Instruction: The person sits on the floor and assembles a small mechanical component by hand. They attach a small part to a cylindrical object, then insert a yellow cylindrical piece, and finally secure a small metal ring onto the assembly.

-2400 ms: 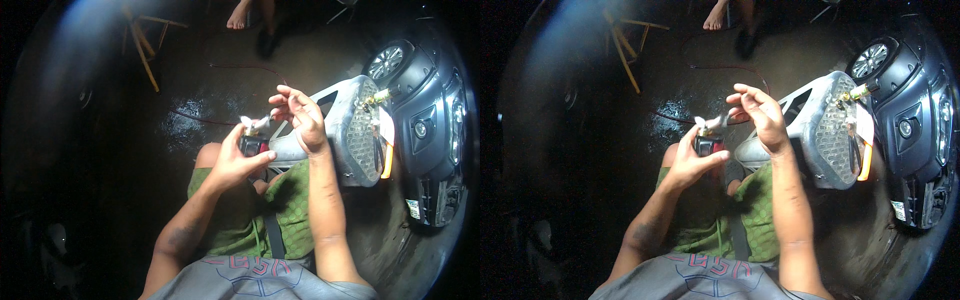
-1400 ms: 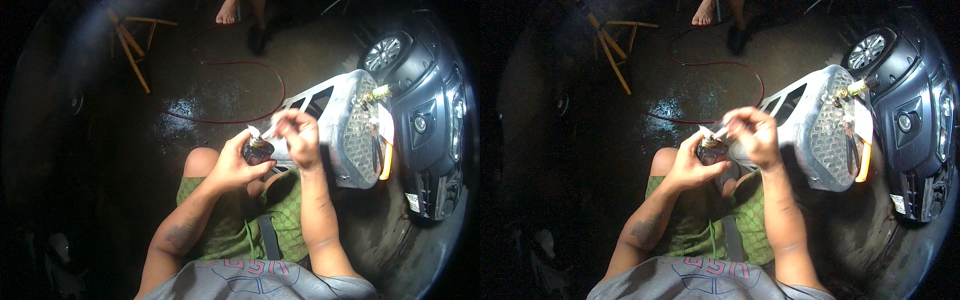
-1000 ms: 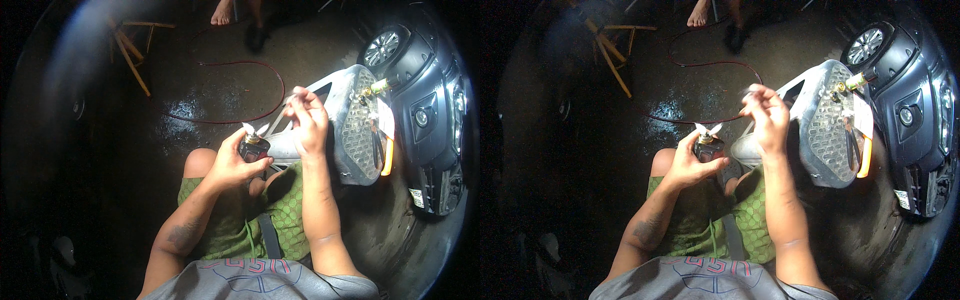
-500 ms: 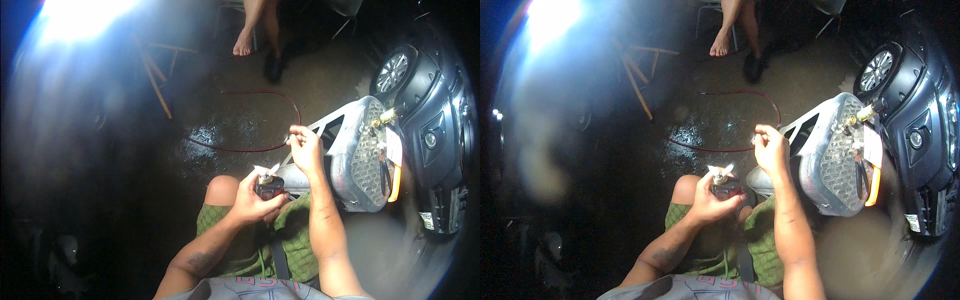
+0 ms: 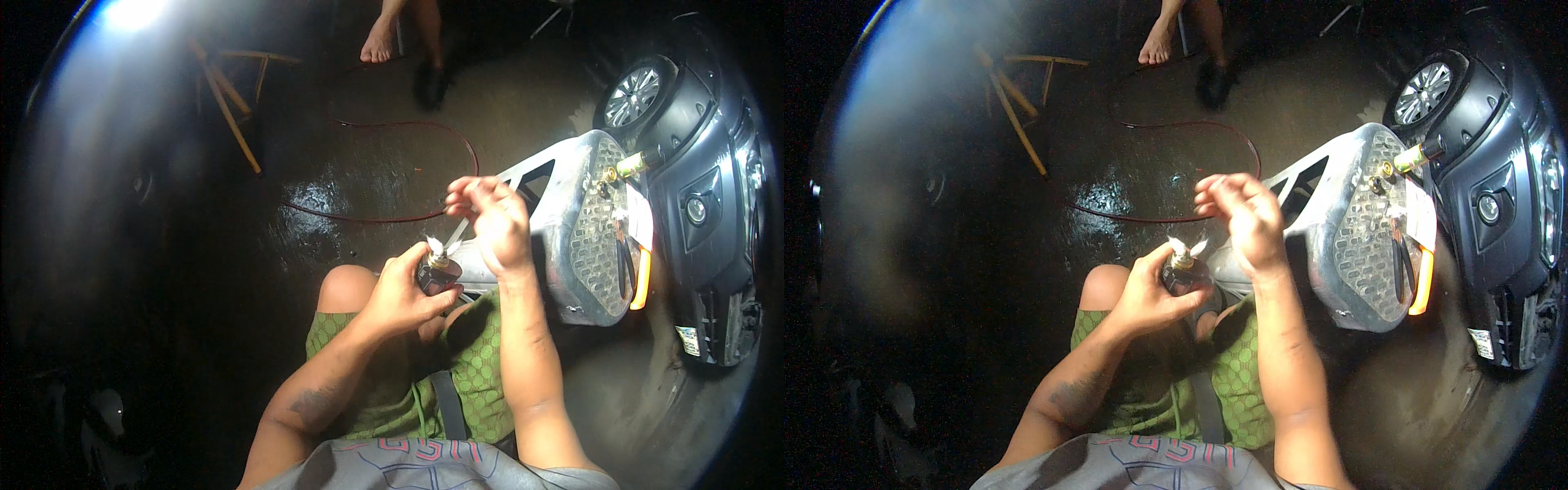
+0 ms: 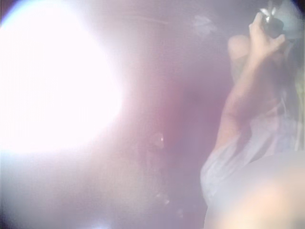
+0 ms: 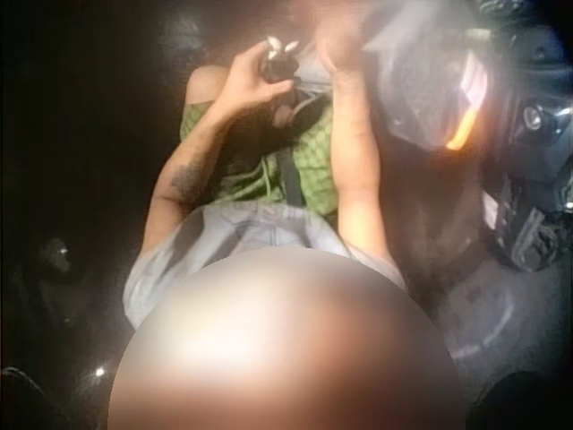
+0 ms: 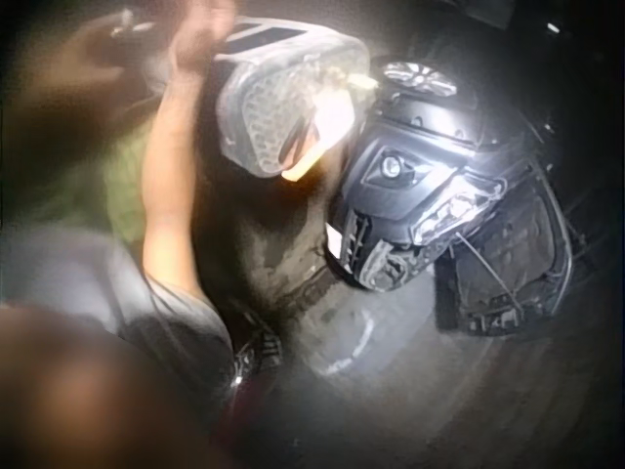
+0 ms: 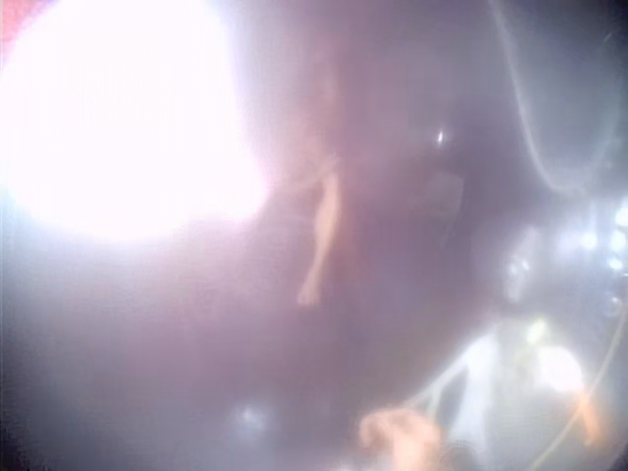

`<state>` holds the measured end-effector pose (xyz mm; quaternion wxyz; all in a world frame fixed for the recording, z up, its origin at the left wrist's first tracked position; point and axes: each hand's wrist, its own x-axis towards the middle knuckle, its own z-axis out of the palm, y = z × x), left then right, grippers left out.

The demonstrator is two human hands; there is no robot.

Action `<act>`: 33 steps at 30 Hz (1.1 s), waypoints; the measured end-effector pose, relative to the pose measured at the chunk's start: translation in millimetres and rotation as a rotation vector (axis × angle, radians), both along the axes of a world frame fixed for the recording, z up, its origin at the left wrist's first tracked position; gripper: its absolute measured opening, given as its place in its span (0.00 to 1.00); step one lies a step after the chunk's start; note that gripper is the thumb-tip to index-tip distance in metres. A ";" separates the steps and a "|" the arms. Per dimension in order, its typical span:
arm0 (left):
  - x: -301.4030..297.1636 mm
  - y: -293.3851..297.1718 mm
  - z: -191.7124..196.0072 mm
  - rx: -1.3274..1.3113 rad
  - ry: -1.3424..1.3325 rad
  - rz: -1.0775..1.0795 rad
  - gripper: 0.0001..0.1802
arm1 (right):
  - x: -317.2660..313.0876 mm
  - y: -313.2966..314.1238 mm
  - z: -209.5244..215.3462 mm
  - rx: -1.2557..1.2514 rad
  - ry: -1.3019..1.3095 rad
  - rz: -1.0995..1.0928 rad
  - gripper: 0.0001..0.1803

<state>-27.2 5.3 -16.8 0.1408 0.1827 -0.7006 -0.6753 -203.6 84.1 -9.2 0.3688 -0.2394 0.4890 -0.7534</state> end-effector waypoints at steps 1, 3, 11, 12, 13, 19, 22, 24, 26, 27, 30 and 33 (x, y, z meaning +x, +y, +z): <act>-0.2 0.1 -0.6 0.036 -0.055 -0.028 0.24 | -2.6 1.9 2.1 0.027 -0.059 -0.084 0.19; -2.3 0.2 -1.8 -0.046 -0.009 0.003 0.25 | -2.5 3.6 3.8 0.048 0.135 0.145 0.17; -8.5 2.3 -1.1 -0.141 -0.156 0.026 0.21 | -0.7 -4.4 -2.2 0.125 -0.034 -0.161 0.11; -9.0 2.1 -2.1 -0.125 -0.186 0.018 0.21 | -0.8 -3.8 -2.4 0.192 0.009 -0.104 0.12; -9.4 2.3 -3.4 -0.094 -0.217 0.014 0.20 | -0.6 -0.2 -1.4 0.209 0.086 0.040 0.11; -10.6 4.5 -6.1 -0.150 -0.169 -0.032 0.23 | -4.3 -3.4 -6.4 0.096 0.155 0.018 0.08; -7.6 2.1 1.8 0.096 -0.180 -0.057 0.22 | -16.7 -3.9 -10.2 0.244 -0.039 -0.259 0.11; -5.6 -1.5 6.8 0.298 -0.140 -0.046 0.21 | -17.2 1.9 -10.6 0.279 0.099 -0.163 0.11; -5.6 -4.5 8.7 0.497 0.011 -0.019 0.19 | -9.3 8.7 -9.2 0.280 0.236 -0.198 0.12; -5.4 -5.3 8.5 0.511 0.006 0.005 0.19 | -7.2 13.5 -6.2 0.411 0.222 -0.119 0.12; -6.9 -6.8 5.1 0.579 0.027 0.028 0.19 | 13.0 13.0 -3.2 0.185 0.231 0.047 0.14; -6.5 -8.4 4.1 0.573 0.032 0.017 0.19 | 17.5 7.6 -0.8 0.101 0.324 0.111 0.15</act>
